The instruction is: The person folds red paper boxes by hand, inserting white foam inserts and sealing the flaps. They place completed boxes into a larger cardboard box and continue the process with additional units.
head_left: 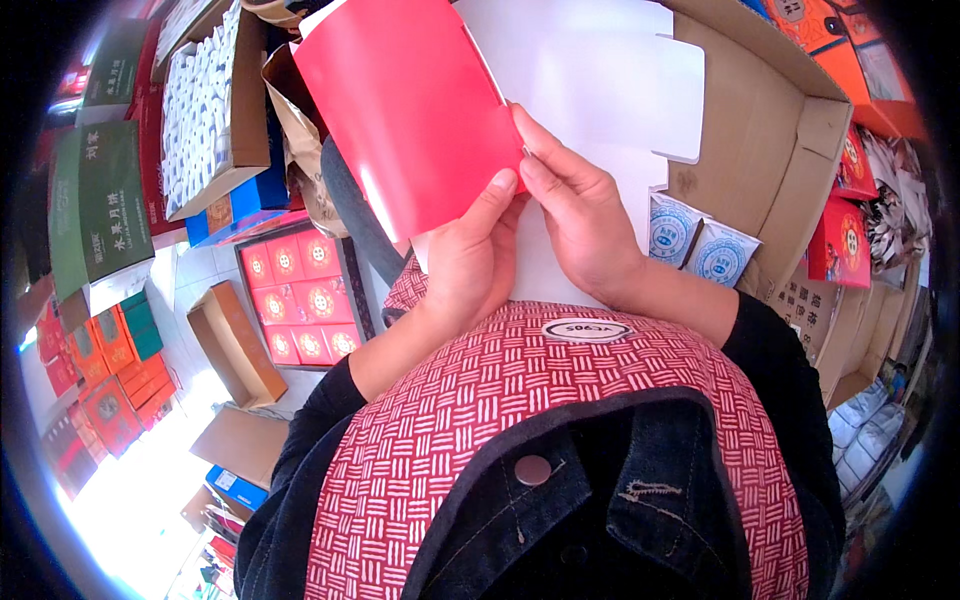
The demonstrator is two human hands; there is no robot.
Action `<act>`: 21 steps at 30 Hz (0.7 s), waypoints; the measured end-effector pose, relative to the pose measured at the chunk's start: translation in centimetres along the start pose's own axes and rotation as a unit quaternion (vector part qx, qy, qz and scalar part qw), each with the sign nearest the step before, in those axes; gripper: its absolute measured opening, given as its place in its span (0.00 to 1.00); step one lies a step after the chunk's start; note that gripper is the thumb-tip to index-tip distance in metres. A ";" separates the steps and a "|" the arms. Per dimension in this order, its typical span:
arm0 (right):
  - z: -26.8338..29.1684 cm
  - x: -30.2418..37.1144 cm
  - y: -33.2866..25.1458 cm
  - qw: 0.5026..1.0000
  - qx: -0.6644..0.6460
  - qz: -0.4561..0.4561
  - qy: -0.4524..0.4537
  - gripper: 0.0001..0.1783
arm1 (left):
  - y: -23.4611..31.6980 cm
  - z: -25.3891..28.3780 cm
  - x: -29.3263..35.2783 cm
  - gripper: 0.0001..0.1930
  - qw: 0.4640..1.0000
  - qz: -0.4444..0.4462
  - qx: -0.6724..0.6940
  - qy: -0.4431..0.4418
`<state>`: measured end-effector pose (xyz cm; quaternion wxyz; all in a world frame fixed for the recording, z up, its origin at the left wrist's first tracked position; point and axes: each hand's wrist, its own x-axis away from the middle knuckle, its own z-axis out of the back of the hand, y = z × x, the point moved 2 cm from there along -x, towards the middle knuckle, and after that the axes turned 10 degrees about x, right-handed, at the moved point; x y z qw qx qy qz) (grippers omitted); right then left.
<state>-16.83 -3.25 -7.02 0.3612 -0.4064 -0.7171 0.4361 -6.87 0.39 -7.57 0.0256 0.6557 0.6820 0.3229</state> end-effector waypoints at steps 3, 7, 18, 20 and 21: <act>-0.2 0.0 0.1 1.000 0.014 0.005 -0.002 0.26 | -0.2 0.3 0.0 0.18 1.000 -0.004 0.002 0.000; -0.3 0.0 0.0 0.999 0.032 0.016 -0.015 0.27 | -0.3 0.4 0.1 0.18 1.000 0.008 0.010 0.007; 0.0 0.3 -0.2 0.998 -0.033 0.035 -0.032 0.25 | -0.1 0.2 0.0 0.18 1.000 -0.007 0.001 -0.011; 0.0 0.2 0.3 0.998 0.029 0.050 -0.033 0.24 | -0.2 0.5 0.0 0.18 1.000 0.000 0.010 -0.002; -0.1 0.2 0.3 0.997 0.039 0.051 -0.030 0.24 | -0.2 0.6 0.0 0.17 1.000 0.003 0.015 0.003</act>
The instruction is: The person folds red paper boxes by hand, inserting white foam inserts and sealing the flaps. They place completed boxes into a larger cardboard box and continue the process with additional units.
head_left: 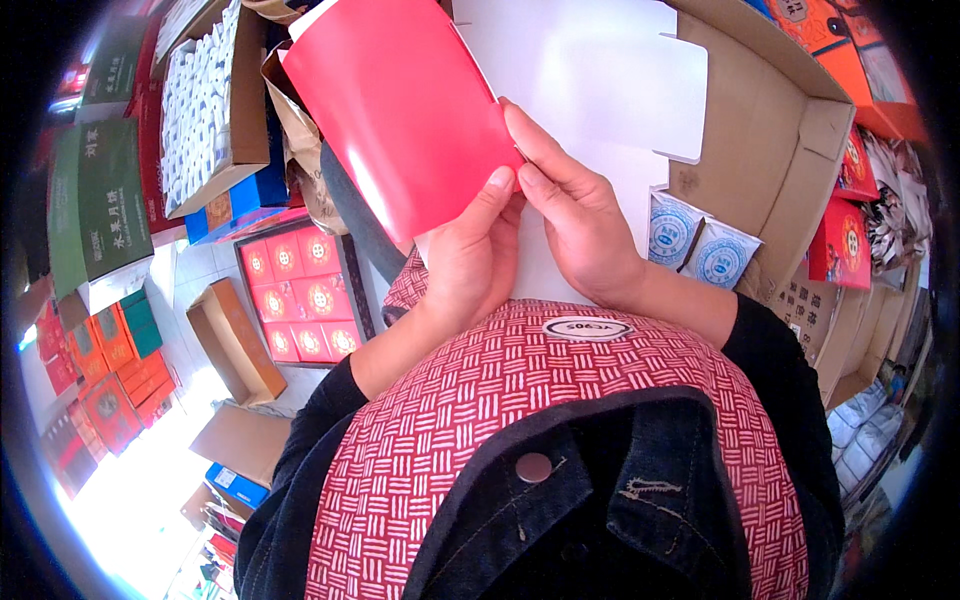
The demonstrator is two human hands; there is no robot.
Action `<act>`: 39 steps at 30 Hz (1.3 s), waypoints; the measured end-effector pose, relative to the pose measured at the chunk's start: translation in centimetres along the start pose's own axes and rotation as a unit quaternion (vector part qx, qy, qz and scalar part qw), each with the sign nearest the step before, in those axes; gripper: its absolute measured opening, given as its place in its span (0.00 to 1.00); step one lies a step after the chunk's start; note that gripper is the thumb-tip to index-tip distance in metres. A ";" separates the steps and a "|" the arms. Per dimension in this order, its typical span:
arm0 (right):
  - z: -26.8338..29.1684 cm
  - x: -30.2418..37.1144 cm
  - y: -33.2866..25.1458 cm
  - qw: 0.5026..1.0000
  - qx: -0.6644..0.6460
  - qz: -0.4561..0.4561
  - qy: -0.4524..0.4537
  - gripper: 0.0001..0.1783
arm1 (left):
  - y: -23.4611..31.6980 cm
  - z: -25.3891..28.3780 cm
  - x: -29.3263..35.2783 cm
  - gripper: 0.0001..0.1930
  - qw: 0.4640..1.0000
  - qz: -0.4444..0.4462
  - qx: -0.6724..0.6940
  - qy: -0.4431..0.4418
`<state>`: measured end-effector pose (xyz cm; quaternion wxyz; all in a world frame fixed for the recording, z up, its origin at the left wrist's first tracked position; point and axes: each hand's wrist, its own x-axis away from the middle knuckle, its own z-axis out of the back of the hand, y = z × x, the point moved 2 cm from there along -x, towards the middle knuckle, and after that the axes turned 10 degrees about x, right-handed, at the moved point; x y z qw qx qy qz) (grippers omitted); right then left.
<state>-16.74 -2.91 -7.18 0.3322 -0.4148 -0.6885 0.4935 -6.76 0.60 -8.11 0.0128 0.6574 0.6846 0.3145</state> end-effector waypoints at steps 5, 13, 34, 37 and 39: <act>0.4 -0.3 0.2 0.998 -0.054 -0.036 0.003 0.23 | 0.0 -0.1 0.0 0.19 1.000 -0.005 -0.010 -0.009; 0.4 0.1 -0.3 0.991 0.130 0.005 -0.016 0.20 | -0.2 0.1 0.2 0.19 1.000 0.013 0.014 0.008; 4.4 -4.0 -3.9 0.981 0.159 -0.031 0.109 0.33 | 8.4 -1.8 2.8 0.19 0.827 -0.049 -0.522 -0.204; 3.6 -3.1 -4.4 0.976 0.203 -0.015 0.071 0.35 | 9.7 -1.8 -2.0 0.32 0.855 -0.331 -0.398 -0.034; 2.9 -2.9 -4.3 0.955 0.286 0.044 0.059 0.38 | 7.8 -2.3 -3.6 0.39 0.850 -0.231 -0.472 -0.039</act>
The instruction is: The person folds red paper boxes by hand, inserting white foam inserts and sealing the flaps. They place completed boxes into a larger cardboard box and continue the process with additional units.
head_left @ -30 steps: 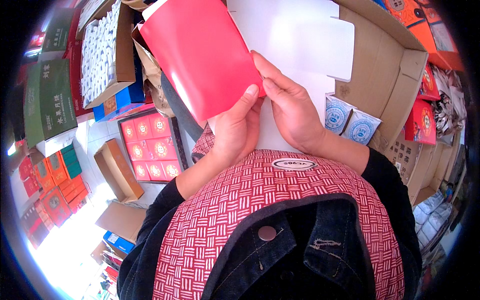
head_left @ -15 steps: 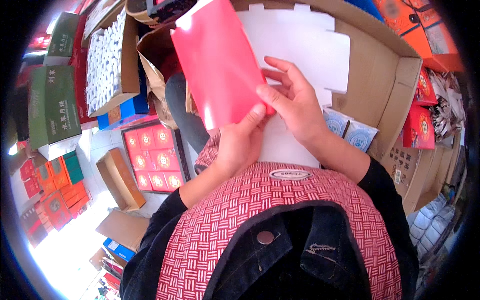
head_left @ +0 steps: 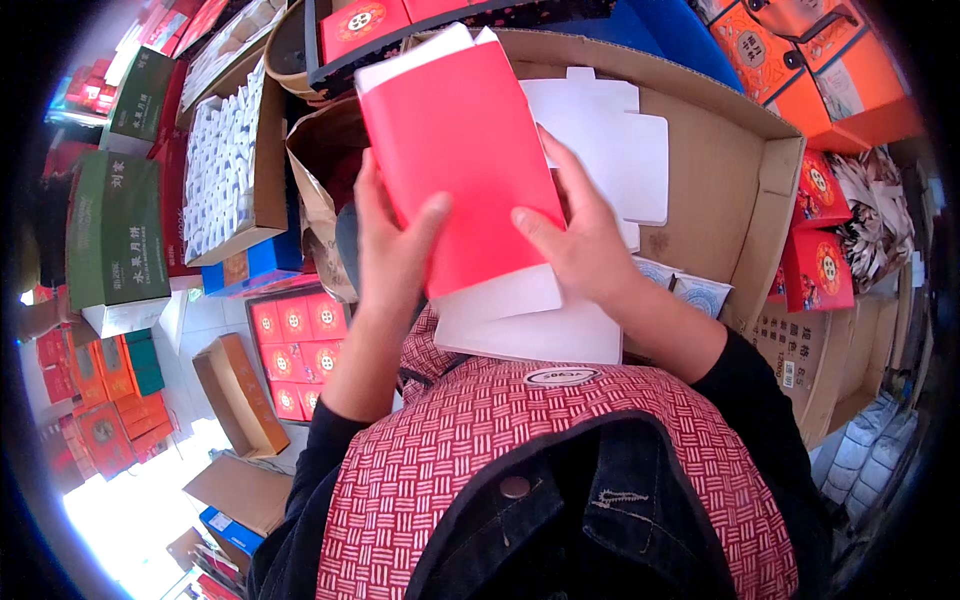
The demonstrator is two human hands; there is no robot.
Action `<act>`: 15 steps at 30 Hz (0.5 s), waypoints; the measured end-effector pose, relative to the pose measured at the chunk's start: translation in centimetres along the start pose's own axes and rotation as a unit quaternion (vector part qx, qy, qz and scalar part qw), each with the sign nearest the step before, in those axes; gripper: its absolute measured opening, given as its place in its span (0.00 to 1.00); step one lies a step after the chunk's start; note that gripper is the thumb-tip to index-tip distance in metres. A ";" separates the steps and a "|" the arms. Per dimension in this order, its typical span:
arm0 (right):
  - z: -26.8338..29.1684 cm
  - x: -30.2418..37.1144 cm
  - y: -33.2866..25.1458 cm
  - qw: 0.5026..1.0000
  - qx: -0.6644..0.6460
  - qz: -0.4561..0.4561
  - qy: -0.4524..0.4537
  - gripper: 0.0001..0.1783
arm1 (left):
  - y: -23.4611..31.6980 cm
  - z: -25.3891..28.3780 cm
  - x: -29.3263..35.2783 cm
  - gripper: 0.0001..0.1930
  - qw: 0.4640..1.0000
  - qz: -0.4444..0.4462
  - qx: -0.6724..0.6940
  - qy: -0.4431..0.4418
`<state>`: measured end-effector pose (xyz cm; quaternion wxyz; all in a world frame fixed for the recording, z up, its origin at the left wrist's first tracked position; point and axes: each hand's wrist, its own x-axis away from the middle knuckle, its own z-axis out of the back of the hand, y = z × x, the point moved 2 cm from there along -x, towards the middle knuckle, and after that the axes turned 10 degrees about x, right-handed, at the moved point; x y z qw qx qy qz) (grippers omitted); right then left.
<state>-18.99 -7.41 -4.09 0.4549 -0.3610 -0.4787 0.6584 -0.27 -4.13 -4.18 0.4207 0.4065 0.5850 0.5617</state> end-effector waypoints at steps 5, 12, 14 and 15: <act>0.0 0.5 1.7 0.991 0.116 0.061 0.009 0.37 | -1.1 -1.6 0.2 0.36 0.989 0.045 0.139 -0.022; 2.6 0.6 1.1 0.973 -0.163 -0.082 -0.142 0.30 | -1.0 -1.5 0.4 0.33 0.978 0.085 0.190 -0.013; 2.7 0.5 1.1 0.970 -0.178 -0.103 -0.126 0.30 | -1.2 -1.5 0.3 0.33 0.977 0.074 0.199 -0.022; 2.7 0.5 1.1 0.969 -0.185 -0.110 -0.122 0.30 | -1.2 -1.5 0.3 0.34 0.976 0.068 0.204 -0.026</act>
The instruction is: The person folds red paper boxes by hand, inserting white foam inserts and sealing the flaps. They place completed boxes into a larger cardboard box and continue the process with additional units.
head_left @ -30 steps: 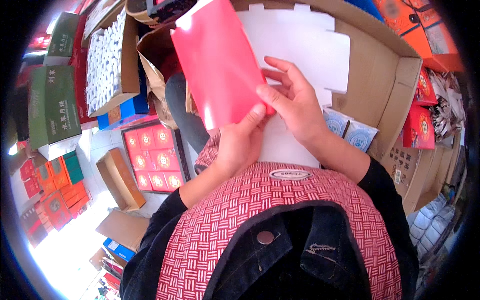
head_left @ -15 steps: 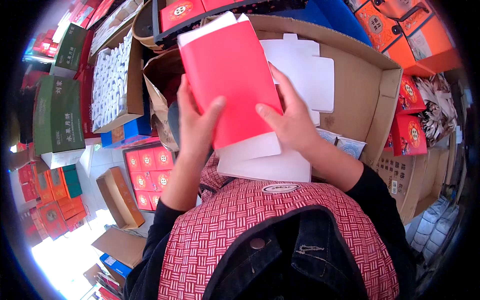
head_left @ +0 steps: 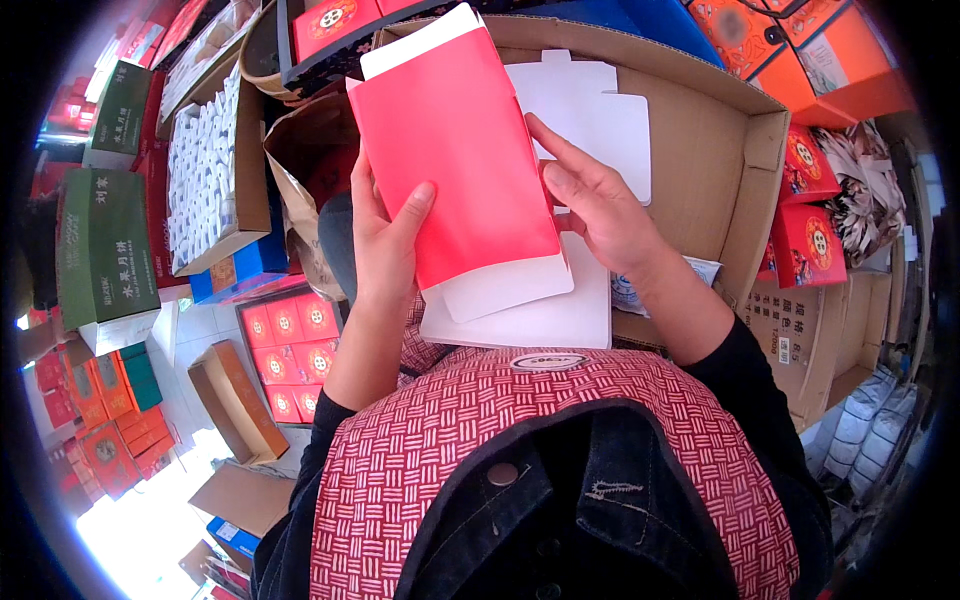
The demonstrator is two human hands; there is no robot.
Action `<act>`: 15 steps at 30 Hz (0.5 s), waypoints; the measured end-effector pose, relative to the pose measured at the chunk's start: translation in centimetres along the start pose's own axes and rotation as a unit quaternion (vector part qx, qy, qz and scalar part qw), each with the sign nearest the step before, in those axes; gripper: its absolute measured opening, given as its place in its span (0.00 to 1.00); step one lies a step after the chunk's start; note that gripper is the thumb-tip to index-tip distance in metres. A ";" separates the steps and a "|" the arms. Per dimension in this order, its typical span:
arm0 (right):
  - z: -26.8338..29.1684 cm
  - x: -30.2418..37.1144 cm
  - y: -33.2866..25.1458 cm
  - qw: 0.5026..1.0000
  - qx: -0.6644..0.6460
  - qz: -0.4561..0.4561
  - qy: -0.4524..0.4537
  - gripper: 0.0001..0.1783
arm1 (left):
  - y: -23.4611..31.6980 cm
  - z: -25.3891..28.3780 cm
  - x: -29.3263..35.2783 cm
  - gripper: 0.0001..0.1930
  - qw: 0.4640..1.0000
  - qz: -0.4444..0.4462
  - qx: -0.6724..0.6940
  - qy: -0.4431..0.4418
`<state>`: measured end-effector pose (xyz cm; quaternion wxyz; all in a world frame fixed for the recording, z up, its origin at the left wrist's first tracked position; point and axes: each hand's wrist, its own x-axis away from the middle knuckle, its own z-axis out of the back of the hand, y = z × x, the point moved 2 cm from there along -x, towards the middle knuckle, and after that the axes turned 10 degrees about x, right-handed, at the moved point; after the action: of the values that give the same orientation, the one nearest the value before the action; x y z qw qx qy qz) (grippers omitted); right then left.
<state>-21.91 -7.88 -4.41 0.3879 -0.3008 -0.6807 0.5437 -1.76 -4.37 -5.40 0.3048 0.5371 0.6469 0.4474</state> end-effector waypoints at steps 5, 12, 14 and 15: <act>-0.1 -0.2 0.7 0.998 0.040 0.004 0.042 0.33 | -0.6 -0.1 0.1 0.35 1.000 -0.012 -0.018 0.013; 1.6 -3.3 -2.4 0.965 0.183 0.152 0.110 0.41 | -0.6 -1.6 1.0 0.37 0.997 -0.009 -0.014 -0.078; 2.1 -4.4 -2.8 0.967 0.158 0.163 0.113 0.41 | -0.4 -1.9 -0.1 0.36 0.996 -0.010 0.006 -0.088; 2.2 -4.5 -2.7 0.963 0.165 0.177 0.120 0.41 | 0.1 -2.1 -1.2 0.35 0.996 -0.022 -0.003 -0.090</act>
<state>-21.38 -13.34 -2.91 0.4088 -0.4108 -0.4661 0.6685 -3.29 -6.11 -4.53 0.3735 0.5598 0.6270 0.3924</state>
